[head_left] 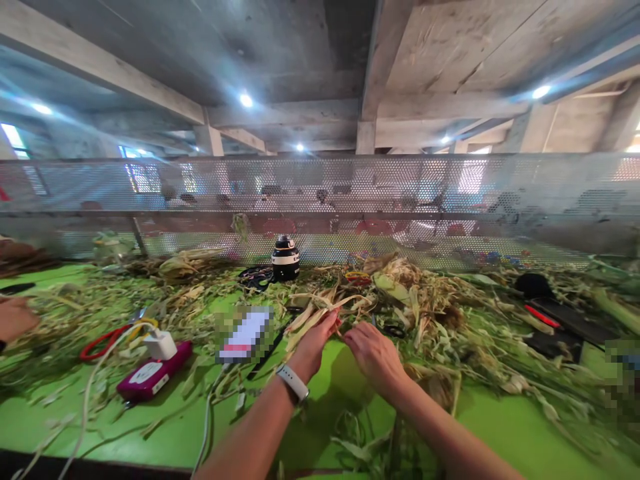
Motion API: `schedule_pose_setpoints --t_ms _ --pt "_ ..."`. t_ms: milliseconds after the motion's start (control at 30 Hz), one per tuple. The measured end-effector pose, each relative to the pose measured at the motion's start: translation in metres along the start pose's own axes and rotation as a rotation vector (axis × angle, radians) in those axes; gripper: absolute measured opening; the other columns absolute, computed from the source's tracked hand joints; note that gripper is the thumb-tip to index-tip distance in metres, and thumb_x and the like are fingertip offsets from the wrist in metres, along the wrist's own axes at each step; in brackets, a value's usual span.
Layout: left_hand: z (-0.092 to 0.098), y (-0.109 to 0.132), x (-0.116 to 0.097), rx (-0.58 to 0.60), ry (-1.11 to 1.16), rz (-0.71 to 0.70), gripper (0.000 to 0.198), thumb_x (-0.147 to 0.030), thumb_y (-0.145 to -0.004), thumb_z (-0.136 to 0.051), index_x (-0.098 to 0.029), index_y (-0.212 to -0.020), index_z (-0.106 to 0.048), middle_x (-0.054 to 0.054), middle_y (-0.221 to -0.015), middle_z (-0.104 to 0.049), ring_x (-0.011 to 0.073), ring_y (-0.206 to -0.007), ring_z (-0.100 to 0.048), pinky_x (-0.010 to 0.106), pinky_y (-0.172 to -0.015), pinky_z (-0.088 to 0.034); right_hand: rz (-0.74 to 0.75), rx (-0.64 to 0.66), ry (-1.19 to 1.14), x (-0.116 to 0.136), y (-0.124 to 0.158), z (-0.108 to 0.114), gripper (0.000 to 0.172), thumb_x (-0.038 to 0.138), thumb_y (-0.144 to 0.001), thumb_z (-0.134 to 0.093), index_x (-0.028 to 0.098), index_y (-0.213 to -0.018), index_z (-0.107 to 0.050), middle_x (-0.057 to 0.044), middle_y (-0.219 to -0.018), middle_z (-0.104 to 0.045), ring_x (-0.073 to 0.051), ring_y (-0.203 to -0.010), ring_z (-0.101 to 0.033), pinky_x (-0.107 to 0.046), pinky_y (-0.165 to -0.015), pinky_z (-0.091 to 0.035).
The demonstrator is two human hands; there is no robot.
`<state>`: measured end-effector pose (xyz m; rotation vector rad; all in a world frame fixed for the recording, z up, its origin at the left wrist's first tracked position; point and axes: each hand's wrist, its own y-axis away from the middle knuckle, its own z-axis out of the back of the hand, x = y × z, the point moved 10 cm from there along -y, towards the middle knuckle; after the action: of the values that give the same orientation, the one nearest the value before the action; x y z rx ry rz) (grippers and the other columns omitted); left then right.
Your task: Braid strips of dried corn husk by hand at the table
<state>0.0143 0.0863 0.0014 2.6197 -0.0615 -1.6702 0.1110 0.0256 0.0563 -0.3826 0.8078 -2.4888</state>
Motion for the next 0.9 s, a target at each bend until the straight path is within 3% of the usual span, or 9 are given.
schedule_pose_setpoints --t_ms 133,233,333,433,533,667,800,900 --pt "0.005 -0.001 0.001 -0.008 0.033 0.001 0.012 -0.013 -0.062 -0.068 -0.017 -0.068 -0.058 0.001 -0.071 -0.063 0.0136 -0.069 -0.058 0.031 -0.079 -0.045 0.026 -0.105 0.003 -0.005 -0.001 0.012 0.023 0.023 -0.091 -0.042 0.018 -0.080 -0.062 -0.006 -0.078 -0.059 -0.018 -0.077 -0.054 -0.029 -0.070 -0.043" --pt "0.002 -0.005 0.008 0.046 0.063 0.017 0.017 -0.012 -0.063 -0.068 -0.018 -0.074 -0.056 0.000 -0.073 -0.062 0.0130 -0.067 -0.057 0.035 -0.082 -0.044 0.038 -0.203 0.000 -0.008 -0.001 0.024 0.021 0.023 -0.091 -0.042 0.019 -0.084 -0.061 -0.009 -0.094 -0.060 -0.020 -0.088 -0.053 -0.034 -0.080 -0.042" --pt "-0.011 -0.007 0.016 0.194 0.061 0.057 0.014 -0.017 -0.066 -0.069 -0.016 -0.077 -0.061 0.004 -0.078 -0.063 0.0133 -0.069 -0.057 0.033 -0.081 -0.044 0.015 -0.277 -0.024 -0.016 -0.001 0.034 0.019 0.022 -0.091 -0.041 0.019 -0.086 -0.060 -0.010 -0.109 -0.058 -0.022 -0.100 -0.051 -0.038 -0.087 -0.041" --pt "-0.028 -0.001 0.016 0.361 -0.020 0.063 0.019 -0.025 -0.062 -0.074 -0.014 -0.076 -0.066 0.004 -0.076 -0.064 0.0134 -0.067 -0.056 0.029 -0.072 -0.046 0.005 -0.296 -0.057 -0.025 -0.002 0.038 0.019 0.021 -0.091 -0.040 0.019 -0.086 -0.058 -0.011 -0.110 -0.059 -0.022 -0.102 -0.051 -0.039 -0.089 -0.040" --pt "-0.037 0.011 0.018 0.443 -0.068 0.133 0.023 -0.027 -0.057 -0.078 -0.014 -0.072 -0.067 0.003 -0.073 -0.064 0.0119 -0.062 -0.055 0.027 -0.069 -0.045 -0.020 -0.264 -0.114 -0.032 -0.003 0.035 0.021 0.024 -0.092 -0.038 0.018 -0.085 -0.056 -0.010 -0.092 -0.063 -0.021 -0.089 -0.056 -0.034 -0.081 -0.044" --pt "-0.044 0.023 0.019 0.501 -0.067 0.190 0.025 -0.033 -0.061 -0.075 -0.012 -0.073 -0.069 0.005 -0.071 -0.065 0.0145 -0.066 -0.058 0.029 -0.074 -0.047 -0.151 -0.206 -0.218 -0.041 -0.002 0.026 0.025 0.031 -0.092 -0.035 0.020 -0.080 -0.053 -0.003 -0.068 -0.060 -0.016 -0.063 -0.056 -0.026 -0.063 -0.043" --pt "-0.038 0.016 0.005 0.435 -0.233 -0.005 0.019 -0.036 -0.068 -0.067 -0.017 -0.072 -0.069 0.006 -0.073 -0.067 0.0200 -0.074 -0.061 0.032 -0.078 -0.047 -0.303 -0.192 -0.421 -0.050 0.001 0.018 0.025 0.035 -0.090 -0.033 0.021 -0.077 -0.049 0.000 -0.061 -0.056 -0.014 -0.052 -0.052 -0.023 -0.053 -0.040" --pt "-0.030 0.009 -0.006 0.343 -0.331 -0.142 0.018 -0.034 -0.066 -0.070 -0.020 -0.076 -0.065 0.003 -0.072 -0.066 0.0188 -0.070 -0.061 0.031 -0.073 -0.048 -0.362 -0.189 -0.475 -0.053 0.003 0.014 0.023 0.037 -0.088 -0.035 0.021 -0.076 -0.047 0.001 -0.058 -0.055 -0.014 -0.050 -0.050 -0.023 -0.050 -0.038"
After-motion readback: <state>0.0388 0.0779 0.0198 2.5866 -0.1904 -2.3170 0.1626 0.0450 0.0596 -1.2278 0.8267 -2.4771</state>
